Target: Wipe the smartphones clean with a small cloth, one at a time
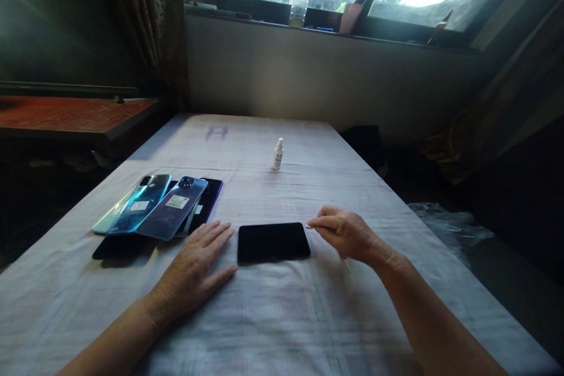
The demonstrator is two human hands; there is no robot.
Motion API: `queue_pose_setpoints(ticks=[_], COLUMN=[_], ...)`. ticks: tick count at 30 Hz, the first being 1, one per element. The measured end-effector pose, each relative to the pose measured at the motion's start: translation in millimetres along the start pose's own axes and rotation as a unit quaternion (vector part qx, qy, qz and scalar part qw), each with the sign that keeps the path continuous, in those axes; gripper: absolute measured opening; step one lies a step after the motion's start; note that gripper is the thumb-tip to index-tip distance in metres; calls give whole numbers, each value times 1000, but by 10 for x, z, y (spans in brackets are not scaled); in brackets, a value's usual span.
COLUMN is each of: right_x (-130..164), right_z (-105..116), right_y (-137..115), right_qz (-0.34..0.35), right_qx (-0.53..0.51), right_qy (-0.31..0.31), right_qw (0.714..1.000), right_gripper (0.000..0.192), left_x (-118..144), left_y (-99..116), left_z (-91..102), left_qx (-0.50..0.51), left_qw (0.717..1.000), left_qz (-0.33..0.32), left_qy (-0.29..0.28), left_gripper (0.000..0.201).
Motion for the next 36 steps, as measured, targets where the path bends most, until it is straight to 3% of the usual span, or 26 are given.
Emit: queue_pose_setpoints(ticks=[3, 7, 17, 26, 32, 36], right_x=[-99, -159, 36, -79, -1, 27], right_z=[-118, -262, -230, -276, -256, -216], right_y=[41, 74, -36, 44, -20, 47], right_qz=[11, -3, -2, 4, 25, 5], right_qx=[-6, 7, -93, -30, -56, -40], right_qy=[9, 1, -58, 37, -4, 18], right_qw=[1000, 1000, 994, 999, 998, 999], right_gripper=[25, 25, 25, 27, 27, 25], left_x=[-27, -85, -159, -165, -185, -198], left_y=[-105, -177, -151, -152, -121, -73], left_z=[-98, -170, -169, -162, -140, -131], left_qx=[-13, -32, -39, -27, -17, -17], left_qw=[1000, 999, 999, 999, 999, 999], left_qz=[15, 15, 2, 11, 11, 0], left_qy=[-1, -2, -29, -20, -31, -28], left_gripper=[74, 71, 70, 71, 70, 72])
Point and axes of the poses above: each hand's wrist, its own x-axis away from the middle knuckle, its own z-axis out of the back of the hand, y = z × x, the point moved 8 cm from there along -x, towards the middle knuckle, and after that the axes turned 11 degrees about -y, right-handed, at the moved point
